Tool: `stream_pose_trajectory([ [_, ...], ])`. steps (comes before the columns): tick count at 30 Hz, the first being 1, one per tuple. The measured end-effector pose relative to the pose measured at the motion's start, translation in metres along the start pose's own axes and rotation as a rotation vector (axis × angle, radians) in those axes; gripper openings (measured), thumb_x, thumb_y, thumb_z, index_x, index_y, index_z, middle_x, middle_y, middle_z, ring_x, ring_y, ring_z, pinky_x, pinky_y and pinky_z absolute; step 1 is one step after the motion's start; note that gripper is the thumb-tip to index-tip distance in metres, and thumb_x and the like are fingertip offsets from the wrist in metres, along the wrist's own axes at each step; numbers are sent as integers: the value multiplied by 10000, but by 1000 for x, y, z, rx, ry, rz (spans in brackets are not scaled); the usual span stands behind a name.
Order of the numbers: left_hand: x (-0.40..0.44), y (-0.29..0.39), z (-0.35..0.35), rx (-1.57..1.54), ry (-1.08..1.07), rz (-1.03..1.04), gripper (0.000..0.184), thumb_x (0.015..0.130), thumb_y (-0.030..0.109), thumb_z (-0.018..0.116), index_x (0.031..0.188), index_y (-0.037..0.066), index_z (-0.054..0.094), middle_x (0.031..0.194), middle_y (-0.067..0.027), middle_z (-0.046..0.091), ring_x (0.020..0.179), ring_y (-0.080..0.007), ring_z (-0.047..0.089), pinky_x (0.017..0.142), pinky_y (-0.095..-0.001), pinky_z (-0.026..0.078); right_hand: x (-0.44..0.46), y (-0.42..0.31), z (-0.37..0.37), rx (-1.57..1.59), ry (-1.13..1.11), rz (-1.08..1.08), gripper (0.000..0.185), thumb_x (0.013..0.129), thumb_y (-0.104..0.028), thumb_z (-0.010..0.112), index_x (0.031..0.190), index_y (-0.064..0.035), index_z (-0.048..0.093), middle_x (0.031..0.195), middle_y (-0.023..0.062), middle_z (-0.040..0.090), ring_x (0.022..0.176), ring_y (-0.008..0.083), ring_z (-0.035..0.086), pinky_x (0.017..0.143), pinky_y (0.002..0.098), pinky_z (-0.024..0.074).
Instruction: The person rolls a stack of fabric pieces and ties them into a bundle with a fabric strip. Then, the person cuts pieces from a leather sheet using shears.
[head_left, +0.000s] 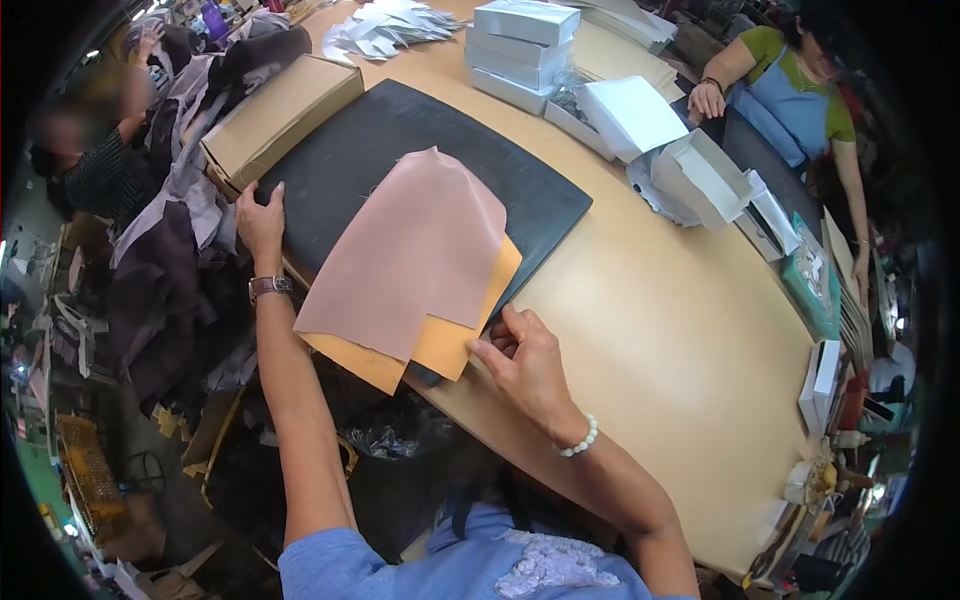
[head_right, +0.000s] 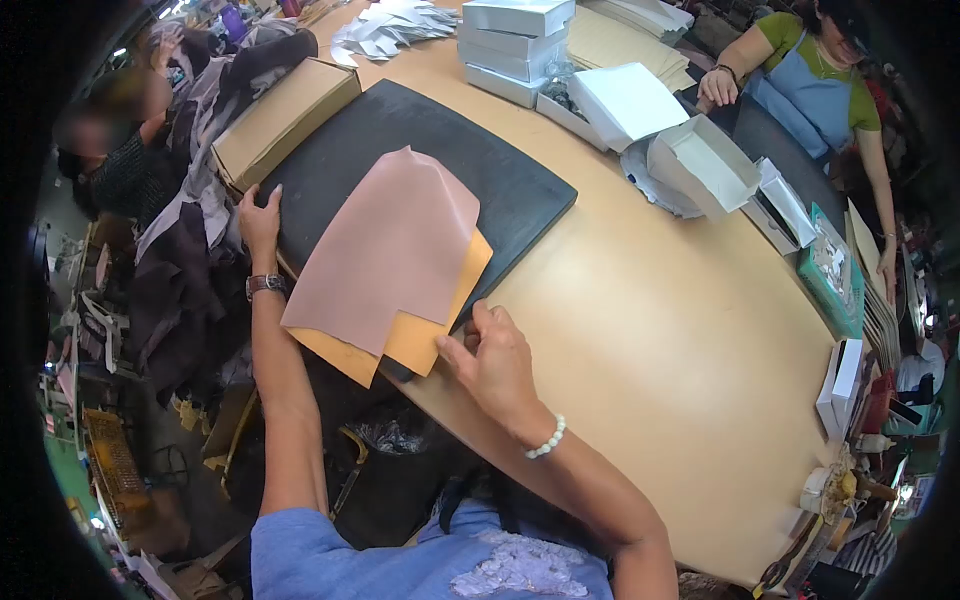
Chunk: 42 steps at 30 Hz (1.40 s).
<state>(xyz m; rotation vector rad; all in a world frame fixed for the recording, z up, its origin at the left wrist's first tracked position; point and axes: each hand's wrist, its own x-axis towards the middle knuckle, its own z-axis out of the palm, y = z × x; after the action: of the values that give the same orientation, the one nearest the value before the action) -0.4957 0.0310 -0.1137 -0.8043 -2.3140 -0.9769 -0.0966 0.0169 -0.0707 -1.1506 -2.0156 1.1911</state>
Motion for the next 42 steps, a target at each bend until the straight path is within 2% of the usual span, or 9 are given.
stream_pose_trajectory([
  [2,6,-2,2,-34,-18,-38,561,714,372,682,1094,-21,557,1087,-216,562,1024,-331,529,883,-365,409,4,4,-11,-43,-51,-32,276,727,-211,689,798,9,538,723,126,519,643,248,537,581,337,438],
  [5,11,-30,24,-149,-45,-182,634,682,401,703,1103,-41,530,1098,-226,535,1056,-337,499,896,-379,394,32,9,-34,-277,301,-135,343,759,-310,660,871,0,567,769,130,542,705,278,547,629,372,435],
  [6,15,-43,32,-199,-43,-216,638,666,417,712,1091,-26,535,1109,-213,526,1066,-333,489,897,-389,390,50,17,-43,-321,372,-137,444,790,-330,623,1036,27,523,951,179,542,893,295,544,750,365,437],
  [9,20,-37,30,-173,-28,-319,641,648,450,720,1069,-3,546,1123,-197,516,1078,-325,479,889,-407,391,98,41,-35,-215,547,-169,596,814,-354,586,1196,64,400,1207,239,420,1132,338,420,928,386,352],
  [12,11,-14,21,-103,19,-404,625,646,469,717,1042,11,564,1103,-191,533,1065,-319,491,873,-414,401,118,46,-21,-391,547,-86,698,818,-377,568,1278,77,304,1342,265,260,1249,380,269,1029,426,223],
  [20,13,-45,50,-610,87,-352,515,733,285,687,1100,-43,536,1170,-225,524,1093,-307,501,926,-375,373,123,47,-20,-487,526,-44,723,798,-389,576,1272,94,318,1343,269,254,1240,384,261,1036,433,204],
  [26,12,-55,40,-689,-36,-351,515,754,198,672,1157,-65,487,1176,-206,519,1101,-275,490,947,-343,356,125,50,-29,-368,525,-99,709,742,-372,637,1239,70,389,1267,234,340,1206,366,311,1011,427,249],
  [35,-7,-53,26,-946,55,-425,408,785,87,650,1135,-61,503,1134,-160,528,1032,-189,500,914,-282,373,123,54,-41,-134,601,-86,412,729,-263,657,1056,-27,577,1101,118,483,1002,285,489,893,383,354],
  [42,-16,-37,7,-913,122,-502,385,783,47,631,1126,-74,504,1107,-127,542,1005,-180,515,901,-269,383,125,50,-40,-268,593,-133,382,742,-214,642,1070,-38,557,1051,120,484,968,280,489,856,383,369],
])
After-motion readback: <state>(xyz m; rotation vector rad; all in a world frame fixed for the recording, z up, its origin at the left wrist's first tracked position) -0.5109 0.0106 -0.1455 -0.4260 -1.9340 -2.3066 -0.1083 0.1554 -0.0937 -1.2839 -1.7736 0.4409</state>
